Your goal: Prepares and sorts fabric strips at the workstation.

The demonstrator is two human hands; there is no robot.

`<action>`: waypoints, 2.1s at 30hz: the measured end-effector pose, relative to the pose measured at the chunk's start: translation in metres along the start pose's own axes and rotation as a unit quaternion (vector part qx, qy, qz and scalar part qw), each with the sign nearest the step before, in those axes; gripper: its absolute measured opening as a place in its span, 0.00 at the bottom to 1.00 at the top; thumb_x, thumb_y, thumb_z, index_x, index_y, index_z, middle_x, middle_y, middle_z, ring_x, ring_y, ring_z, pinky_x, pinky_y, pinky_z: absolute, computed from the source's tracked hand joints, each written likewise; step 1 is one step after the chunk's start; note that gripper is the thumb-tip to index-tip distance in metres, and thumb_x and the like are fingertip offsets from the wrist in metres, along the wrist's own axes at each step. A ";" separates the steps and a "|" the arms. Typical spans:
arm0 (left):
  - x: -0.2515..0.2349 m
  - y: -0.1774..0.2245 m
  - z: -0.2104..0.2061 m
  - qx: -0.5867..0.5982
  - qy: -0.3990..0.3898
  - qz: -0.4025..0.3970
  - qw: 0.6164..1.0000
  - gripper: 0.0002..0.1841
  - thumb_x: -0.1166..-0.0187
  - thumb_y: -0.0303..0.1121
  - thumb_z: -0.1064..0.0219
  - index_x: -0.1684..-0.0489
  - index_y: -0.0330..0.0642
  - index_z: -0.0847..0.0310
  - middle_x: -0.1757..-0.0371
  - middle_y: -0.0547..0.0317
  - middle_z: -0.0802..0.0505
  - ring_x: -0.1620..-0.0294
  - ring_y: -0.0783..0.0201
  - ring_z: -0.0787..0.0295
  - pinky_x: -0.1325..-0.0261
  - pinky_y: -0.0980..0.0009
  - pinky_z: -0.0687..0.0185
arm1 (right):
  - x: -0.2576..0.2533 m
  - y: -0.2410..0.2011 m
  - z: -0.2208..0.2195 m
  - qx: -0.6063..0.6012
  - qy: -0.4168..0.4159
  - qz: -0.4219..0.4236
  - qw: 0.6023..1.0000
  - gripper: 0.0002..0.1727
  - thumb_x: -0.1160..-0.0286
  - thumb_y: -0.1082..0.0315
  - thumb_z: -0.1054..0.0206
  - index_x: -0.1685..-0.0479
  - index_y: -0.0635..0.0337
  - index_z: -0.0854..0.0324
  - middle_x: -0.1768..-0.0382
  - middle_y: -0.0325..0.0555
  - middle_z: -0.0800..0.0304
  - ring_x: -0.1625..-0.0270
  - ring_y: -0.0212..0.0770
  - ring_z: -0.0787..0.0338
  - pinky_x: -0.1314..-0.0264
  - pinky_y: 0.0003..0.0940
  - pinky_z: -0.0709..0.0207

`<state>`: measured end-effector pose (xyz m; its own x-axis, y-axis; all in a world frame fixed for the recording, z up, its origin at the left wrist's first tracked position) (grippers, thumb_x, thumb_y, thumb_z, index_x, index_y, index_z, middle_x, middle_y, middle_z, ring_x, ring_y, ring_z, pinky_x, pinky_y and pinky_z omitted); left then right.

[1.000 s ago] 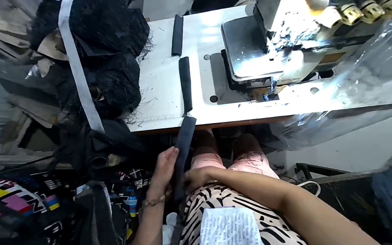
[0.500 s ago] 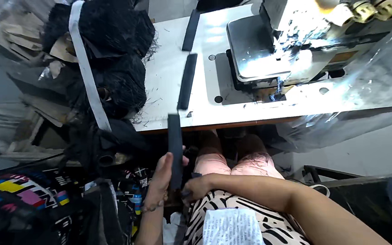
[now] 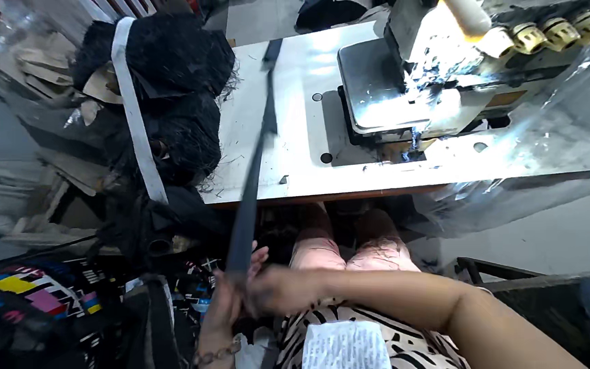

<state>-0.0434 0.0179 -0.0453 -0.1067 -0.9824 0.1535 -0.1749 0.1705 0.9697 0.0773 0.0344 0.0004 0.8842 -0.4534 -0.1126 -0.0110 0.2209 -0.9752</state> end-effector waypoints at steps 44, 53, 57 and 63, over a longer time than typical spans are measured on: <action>0.038 -0.007 0.033 -0.373 -0.059 0.012 0.926 0.31 0.14 0.46 0.40 0.22 0.27 0.26 0.27 0.40 0.14 0.25 0.54 0.17 0.21 0.55 0.24 | -0.035 -0.034 0.158 -0.413 0.400 0.063 0.816 0.23 0.03 0.53 0.63 0.58 0.51 0.25 0.80 0.29 0.21 0.73 0.29 0.15 0.60 0.29 0.15; 0.032 0.069 -0.035 0.102 -0.114 -0.125 0.980 0.17 0.13 0.52 0.41 0.61 0.59 0.08 0.77 0.82 0.11 0.72 0.85 0.15 0.47 0.81 0.14 | -0.001 0.025 -0.025 -0.173 -0.163 -0.001 0.971 0.31 0.34 0.71 0.26 0.30 0.76 0.28 0.46 0.58 0.12 0.47 0.42 0.13 0.41 0.41 0.19; 0.047 0.030 0.005 -0.310 -0.097 0.040 0.945 0.17 0.10 0.46 0.42 0.61 0.49 0.09 0.75 0.74 0.11 0.75 0.79 0.18 0.67 0.78 0.18 | -0.037 -0.015 0.119 -0.475 0.212 0.056 0.852 0.30 0.09 0.44 0.57 0.24 0.58 0.33 0.42 0.42 0.09 0.39 0.37 0.10 0.35 0.36 0.18; 0.015 0.003 0.040 -0.249 0.148 0.011 0.957 0.53 0.17 0.73 0.71 0.09 0.29 0.50 0.13 0.43 0.27 0.13 0.55 0.31 0.14 0.58 0.35 | -0.020 -0.021 0.070 -0.044 0.269 0.035 0.962 0.15 0.13 0.75 0.51 0.47 0.81 0.22 0.66 0.55 0.12 0.63 0.41 0.12 0.51 0.35 0.17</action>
<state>-0.0846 0.0068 -0.0478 0.1906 -0.9700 0.1511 0.3207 0.2070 0.9243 0.0926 0.0989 0.0367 0.5105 -0.8266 -0.2371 -0.1212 0.2039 -0.9715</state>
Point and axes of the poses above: each hand's wrist, its own x-axis away from the middle knuckle, its own z-axis out of the back of the hand, y = z × x, the point moved 7 cm from there along -x, towards the middle knuckle
